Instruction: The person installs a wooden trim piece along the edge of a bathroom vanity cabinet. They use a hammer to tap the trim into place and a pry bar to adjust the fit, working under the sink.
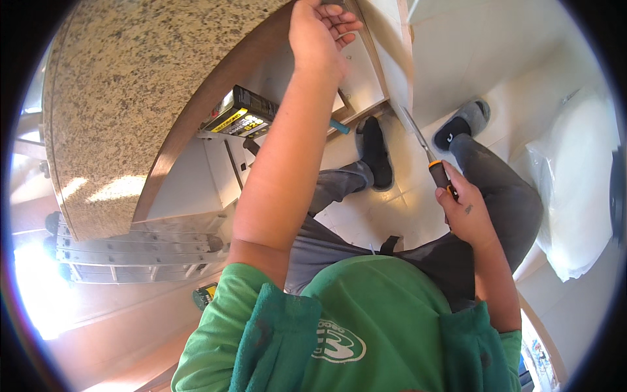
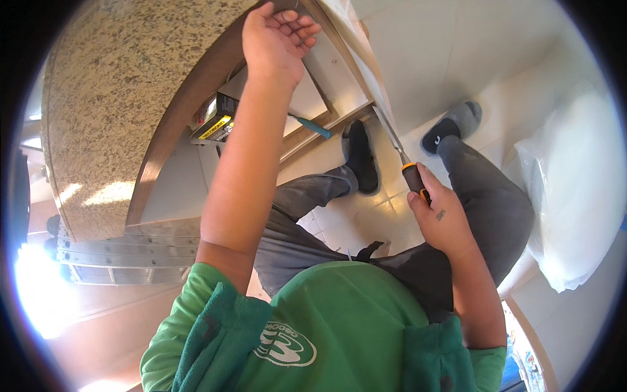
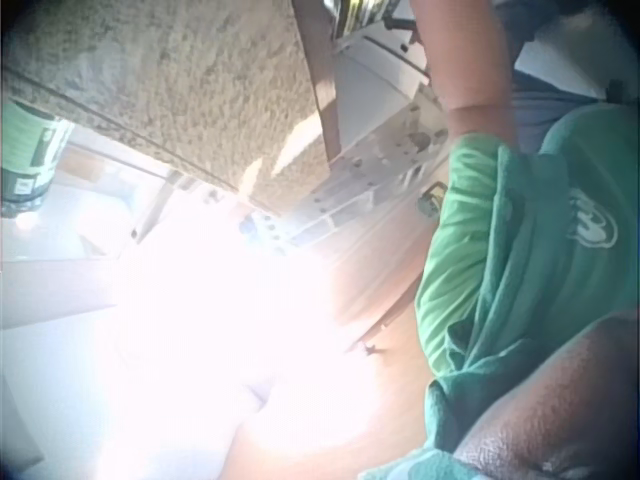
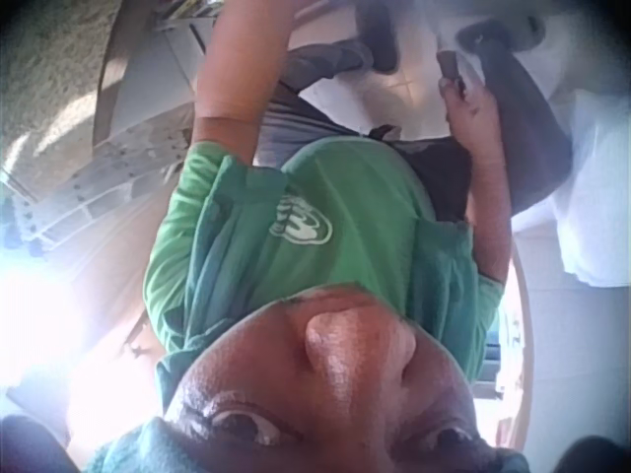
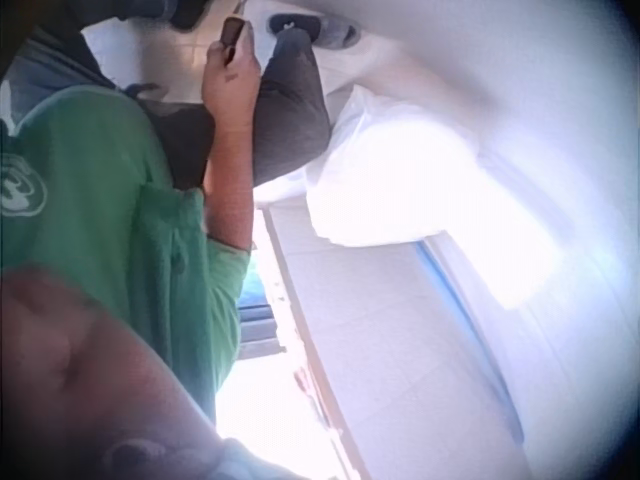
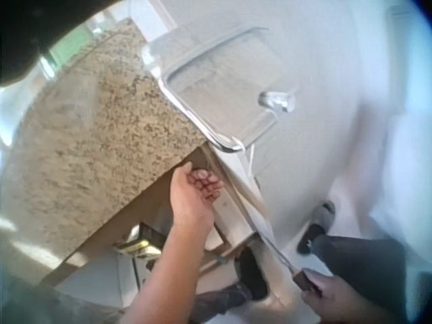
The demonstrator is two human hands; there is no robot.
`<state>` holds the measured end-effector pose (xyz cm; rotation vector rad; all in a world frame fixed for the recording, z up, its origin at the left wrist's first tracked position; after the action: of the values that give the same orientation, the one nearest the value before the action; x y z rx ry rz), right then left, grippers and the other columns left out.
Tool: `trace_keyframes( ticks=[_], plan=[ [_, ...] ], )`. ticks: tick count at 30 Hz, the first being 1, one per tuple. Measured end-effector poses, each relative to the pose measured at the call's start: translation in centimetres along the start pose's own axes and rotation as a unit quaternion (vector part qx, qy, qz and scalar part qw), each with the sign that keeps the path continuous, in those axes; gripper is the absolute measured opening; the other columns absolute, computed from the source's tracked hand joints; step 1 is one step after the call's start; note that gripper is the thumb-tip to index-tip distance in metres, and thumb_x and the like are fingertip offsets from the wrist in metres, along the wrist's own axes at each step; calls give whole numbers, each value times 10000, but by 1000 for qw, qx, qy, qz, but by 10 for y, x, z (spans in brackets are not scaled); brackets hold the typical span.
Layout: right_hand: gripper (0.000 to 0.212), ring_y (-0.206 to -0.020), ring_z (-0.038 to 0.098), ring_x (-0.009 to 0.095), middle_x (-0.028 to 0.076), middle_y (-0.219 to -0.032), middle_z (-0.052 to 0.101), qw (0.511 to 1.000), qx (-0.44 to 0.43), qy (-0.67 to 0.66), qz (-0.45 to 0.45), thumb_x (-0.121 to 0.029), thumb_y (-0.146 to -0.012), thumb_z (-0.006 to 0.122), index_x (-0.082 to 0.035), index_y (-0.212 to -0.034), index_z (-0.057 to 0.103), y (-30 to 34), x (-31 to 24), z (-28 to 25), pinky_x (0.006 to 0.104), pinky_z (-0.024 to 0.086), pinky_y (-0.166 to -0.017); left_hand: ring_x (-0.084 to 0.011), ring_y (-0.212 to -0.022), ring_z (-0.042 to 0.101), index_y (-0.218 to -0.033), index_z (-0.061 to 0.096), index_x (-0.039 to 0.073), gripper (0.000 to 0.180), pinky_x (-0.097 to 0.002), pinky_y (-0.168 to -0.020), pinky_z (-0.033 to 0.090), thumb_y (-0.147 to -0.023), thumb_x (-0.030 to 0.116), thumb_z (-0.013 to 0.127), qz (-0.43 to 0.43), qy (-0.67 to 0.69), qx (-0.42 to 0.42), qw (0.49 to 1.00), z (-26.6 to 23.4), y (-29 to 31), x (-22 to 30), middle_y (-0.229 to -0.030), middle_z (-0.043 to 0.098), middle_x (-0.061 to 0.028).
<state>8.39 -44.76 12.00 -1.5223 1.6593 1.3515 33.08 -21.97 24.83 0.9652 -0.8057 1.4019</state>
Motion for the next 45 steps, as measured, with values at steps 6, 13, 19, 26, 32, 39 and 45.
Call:
trace_keyframes(
  ticks=[6, 13, 19, 26, 32, 39, 45],
  plan=[
    [549, -862, 649, 415, 278, -973, 654, 1000, -10, -6, -6, -163, -971, 596, 43, -1463, 465, 2, -6, -2, 388, 519, -840, -152, -738, 642, -1016, 665, 53, 171, -278, -677, 503, -1017, 217, 616, 13, -37, 36, 999, 10, -9, 0, -846, 685, -50],
    [541, -872, 649, 418, 289, -981, 648, 1000, -7, -28, -12, -158, -975, 596, 50, -1457, 465, 5, -10, -5, 388, 516, -856, -103, -659, 604, -973, 666, 55, 69, -229, -583, 484, -993, 113, 635, 50, -13, 50, 997, 11, -30, 0, -786, 649, -15],
    [544, -892, 643, 446, 302, -992, 648, 999, -5, -34, -14, -160, -972, 593, 51, -1457, 464, 4, -9, -8, 402, 518, -862, -102, -638, 571, -954, 650, 54, 53, -229, -576, 481, -992, 71, 616, 94, -25, 42, 994, 26, -12, 4, -769, 623, -4],
    [551, -843, 641, 407, 288, -944, 642, 999, -4, -31, -6, -159, -966, 583, 56, -1458, 464, 6, -8, -8, 407, 510, -814, -183, -647, 604, -980, 630, 2, 139, -311, -630, 504, -948, 137, 642, 125, -132, -22, 983, -2, 9, -21, -746, 649, -67],
    [545, -814, 631, 374, 277, -938, 642, 998, 9, -58, -5, -149, -960, 575, 60, -1452, 470, 8, -12, -11, 398, 507, -811, -194, -781, 645, -1044, 677, -15, 190, -319, -788, 508, -956, 152, 651, 16, -440, -57, 896, -47, 67, -66, -786, 668, -92],
    [545, -811, 631, 363, 271, -945, 645, 998, 19, -66, -1, -144, -956, 578, 61, -1449, 471, 7, -9, -11, 388, 506, -814, -357, -991, 654, -1231, 655, 47, 427, -463, -940, 508, -822, 159, 707, 340, -662, -114, 659, -42, 79, -29, -937, 703, -134],
    [540, -807, 629, 367, 262, -910, 632, 999, 9, -49, 6, -124, -952, 591, 61, -1446, 475, 8, -13, -13, 385, 506, -812, -395, -876, 719, -1495, 407, -2, 751, -481, -793, 568, -894, 341, 699, 274, -780, -84, 556, 24, 48, 26, -885, 741, -165]
  ],
)
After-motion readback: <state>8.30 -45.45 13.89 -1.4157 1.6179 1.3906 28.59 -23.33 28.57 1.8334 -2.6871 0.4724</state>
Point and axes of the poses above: each hand's wrist, its own y-axis away from the middle knuckle, its own z-axis out of the palm, x = y × z, the point moved 8 cm from there along -y, towards the middle knuckle
